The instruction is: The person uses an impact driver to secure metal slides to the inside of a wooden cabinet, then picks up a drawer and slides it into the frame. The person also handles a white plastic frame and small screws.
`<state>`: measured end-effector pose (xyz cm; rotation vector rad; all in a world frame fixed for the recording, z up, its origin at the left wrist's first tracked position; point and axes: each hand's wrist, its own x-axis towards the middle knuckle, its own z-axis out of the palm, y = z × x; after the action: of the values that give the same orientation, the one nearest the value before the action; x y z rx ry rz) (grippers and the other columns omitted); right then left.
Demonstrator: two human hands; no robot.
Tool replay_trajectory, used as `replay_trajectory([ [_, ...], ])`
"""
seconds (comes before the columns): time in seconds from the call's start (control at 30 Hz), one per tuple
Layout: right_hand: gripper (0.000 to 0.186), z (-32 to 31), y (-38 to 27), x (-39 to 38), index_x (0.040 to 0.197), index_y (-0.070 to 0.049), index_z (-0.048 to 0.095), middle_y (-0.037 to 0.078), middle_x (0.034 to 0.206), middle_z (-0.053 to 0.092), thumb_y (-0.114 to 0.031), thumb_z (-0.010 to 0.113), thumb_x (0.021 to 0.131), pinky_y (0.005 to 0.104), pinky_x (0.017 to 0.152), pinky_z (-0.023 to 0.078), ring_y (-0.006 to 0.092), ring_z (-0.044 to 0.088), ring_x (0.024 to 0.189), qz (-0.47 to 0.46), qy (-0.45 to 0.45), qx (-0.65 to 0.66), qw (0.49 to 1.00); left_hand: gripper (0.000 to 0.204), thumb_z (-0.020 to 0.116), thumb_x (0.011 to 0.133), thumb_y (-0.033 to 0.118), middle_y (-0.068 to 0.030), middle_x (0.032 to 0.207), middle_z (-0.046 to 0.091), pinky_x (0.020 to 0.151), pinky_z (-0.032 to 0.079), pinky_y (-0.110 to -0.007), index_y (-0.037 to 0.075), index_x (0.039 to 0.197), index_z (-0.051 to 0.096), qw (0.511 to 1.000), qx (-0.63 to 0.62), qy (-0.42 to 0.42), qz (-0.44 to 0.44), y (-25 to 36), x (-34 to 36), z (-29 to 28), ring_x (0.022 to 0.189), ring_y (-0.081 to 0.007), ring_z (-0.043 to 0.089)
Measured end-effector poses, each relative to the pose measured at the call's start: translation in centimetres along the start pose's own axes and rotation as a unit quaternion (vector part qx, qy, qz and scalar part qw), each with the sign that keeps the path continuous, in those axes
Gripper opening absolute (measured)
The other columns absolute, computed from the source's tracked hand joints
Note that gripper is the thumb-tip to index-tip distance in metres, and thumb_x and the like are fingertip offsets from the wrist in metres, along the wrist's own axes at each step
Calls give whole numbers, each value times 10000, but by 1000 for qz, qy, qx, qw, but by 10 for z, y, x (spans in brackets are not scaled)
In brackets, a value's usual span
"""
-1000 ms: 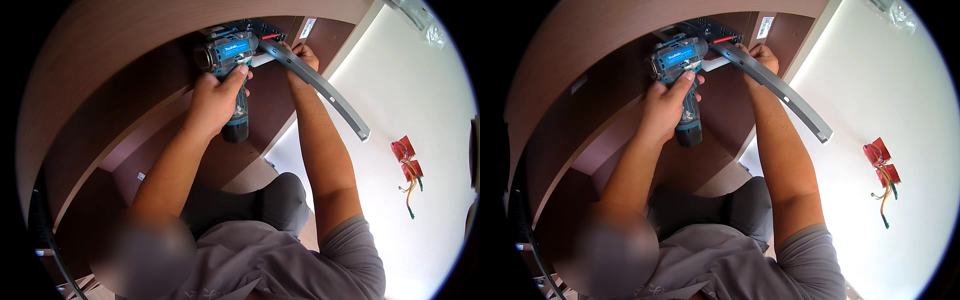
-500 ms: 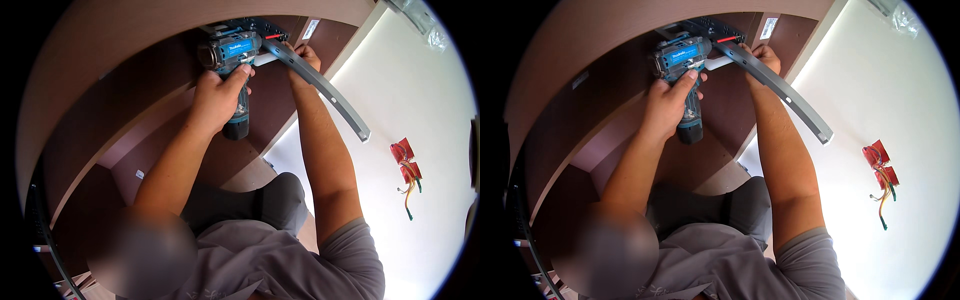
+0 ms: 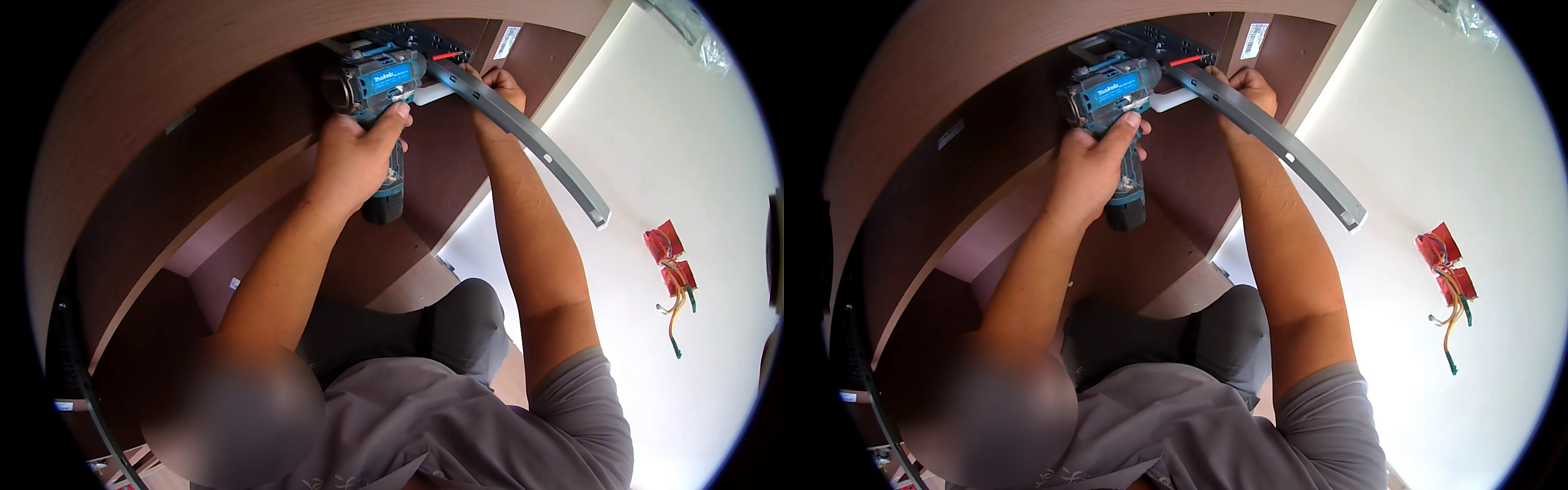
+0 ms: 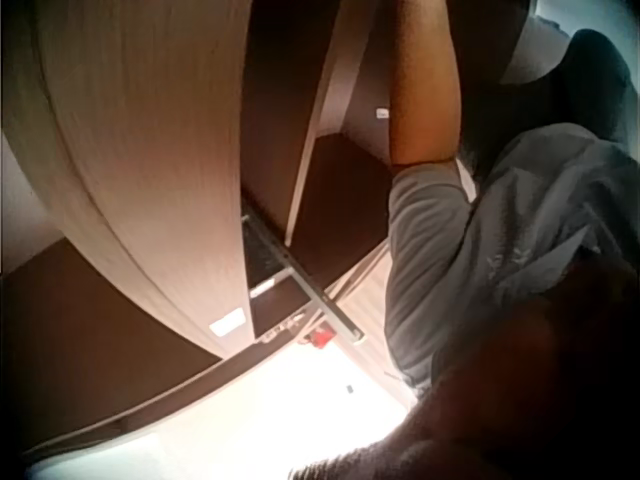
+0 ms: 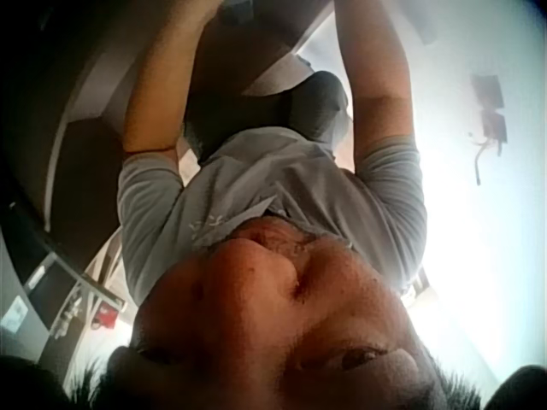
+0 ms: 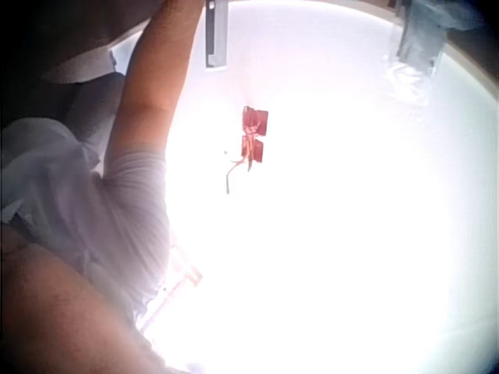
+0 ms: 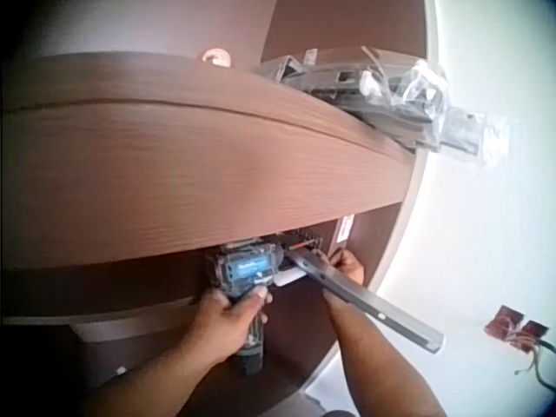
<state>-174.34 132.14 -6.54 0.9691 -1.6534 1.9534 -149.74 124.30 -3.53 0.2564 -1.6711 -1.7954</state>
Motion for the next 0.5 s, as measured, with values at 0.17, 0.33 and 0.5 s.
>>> replay_trajectory([
  [0.17,430,0,-2,0,635,-73,494,-19,619,530,-181,843,862,252,577,469,54,470,627,-1,-5,14,1000,213,686,986,216,-45,942,715,642,530,-280,59,1129,672,1000,13,6,1,-1,0,1,720,-117,644],
  [0.33,430,-1,-18,-3,637,-69,498,-9,626,563,-186,846,861,253,576,478,54,497,626,23,5,-97,995,211,684,986,224,-42,941,715,639,527,-283,62,1122,676,1000,8,7,-1,0,0,2,722,-117,644],
  [0.5,434,0,-27,-5,634,-71,511,5,623,596,-216,864,842,260,587,494,60,522,618,46,6,-56,997,226,678,991,247,-43,941,721,632,528,-290,67,1127,682,1000,6,10,-14,3,1,6,724,-119,647],
])
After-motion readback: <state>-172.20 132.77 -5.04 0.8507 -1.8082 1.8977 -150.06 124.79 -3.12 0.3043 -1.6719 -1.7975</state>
